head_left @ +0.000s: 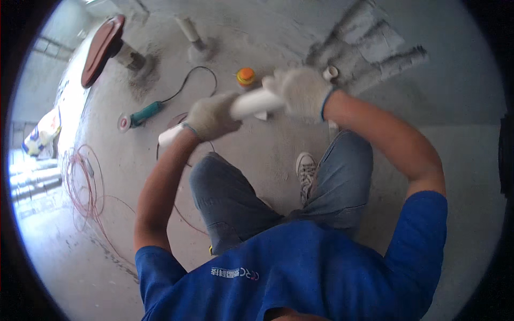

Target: Measure, cut, and glue PVC pipes into a wall and floor channel during construction.

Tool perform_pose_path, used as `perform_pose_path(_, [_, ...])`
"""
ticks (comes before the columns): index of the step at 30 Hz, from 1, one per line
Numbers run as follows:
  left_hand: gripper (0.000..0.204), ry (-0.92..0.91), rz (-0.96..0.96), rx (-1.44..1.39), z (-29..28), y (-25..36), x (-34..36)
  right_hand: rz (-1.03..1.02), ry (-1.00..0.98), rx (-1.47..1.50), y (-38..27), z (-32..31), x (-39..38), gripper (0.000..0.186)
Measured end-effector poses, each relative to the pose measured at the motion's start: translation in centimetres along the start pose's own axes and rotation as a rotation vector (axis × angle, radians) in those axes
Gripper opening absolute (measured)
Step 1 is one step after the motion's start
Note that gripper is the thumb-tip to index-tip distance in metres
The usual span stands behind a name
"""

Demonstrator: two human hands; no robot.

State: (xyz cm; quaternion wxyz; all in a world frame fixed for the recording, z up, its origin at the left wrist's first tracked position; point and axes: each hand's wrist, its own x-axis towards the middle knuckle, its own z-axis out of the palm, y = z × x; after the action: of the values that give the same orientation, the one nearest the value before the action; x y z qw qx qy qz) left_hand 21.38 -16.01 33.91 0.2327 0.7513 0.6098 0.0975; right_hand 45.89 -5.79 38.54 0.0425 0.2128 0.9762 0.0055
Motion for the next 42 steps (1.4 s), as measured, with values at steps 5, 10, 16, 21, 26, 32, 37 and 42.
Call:
perform_pose_path(5, [0.06, 0.418, -0.222, -0.294, 1.2, -1.1, 3.6, 0.577, 0.08, 0.055, 13.1, 1.0, -4.1, 0.03])
perform_pose_path(10, [0.053, 0.511, -0.209, -0.979, 4.0, 0.2, 7.7, 0.621, 0.198, 0.373, 15.3, 8.1, -12.0, 0.035])
perform_pose_path(16, [0.055, 0.481, -0.261, -0.86, 5.4, 4.6, 8.0, 0.642, 0.017, 0.321, 12.3, 11.0, -14.6, 0.031])
perform_pose_path(21, [0.061, 0.787, -0.323, -0.579, 3.7, 5.7, 7.6, 0.607, -0.167, 0.234, 11.5, 7.7, -12.8, 0.031])
perform_pose_path(26, [0.063, 0.8, -0.257, -0.358, 3.6, 4.5, 8.0, 0.613, -0.248, 0.28, 10.4, 8.2, -7.2, 0.033])
perform_pose_path(32, [0.06, 0.796, -0.342, -0.346, 3.2, 1.7, 6.0, 0.517, -0.379, 0.359, 4.0, 21.2, 1.9, 0.045])
perform_pose_path(37, [0.049, 0.621, -0.323, -0.041, 3.1, -0.7, 0.5, 0.583, -0.261, 0.475, -1.6, 32.7, 5.2, 0.072])
perform_pose_path(42, [0.044, 0.567, -0.531, -0.242, 4.0, -1.0, -2.1, 0.59, -0.176, 0.341, -2.3, 38.6, 7.2, 0.081])
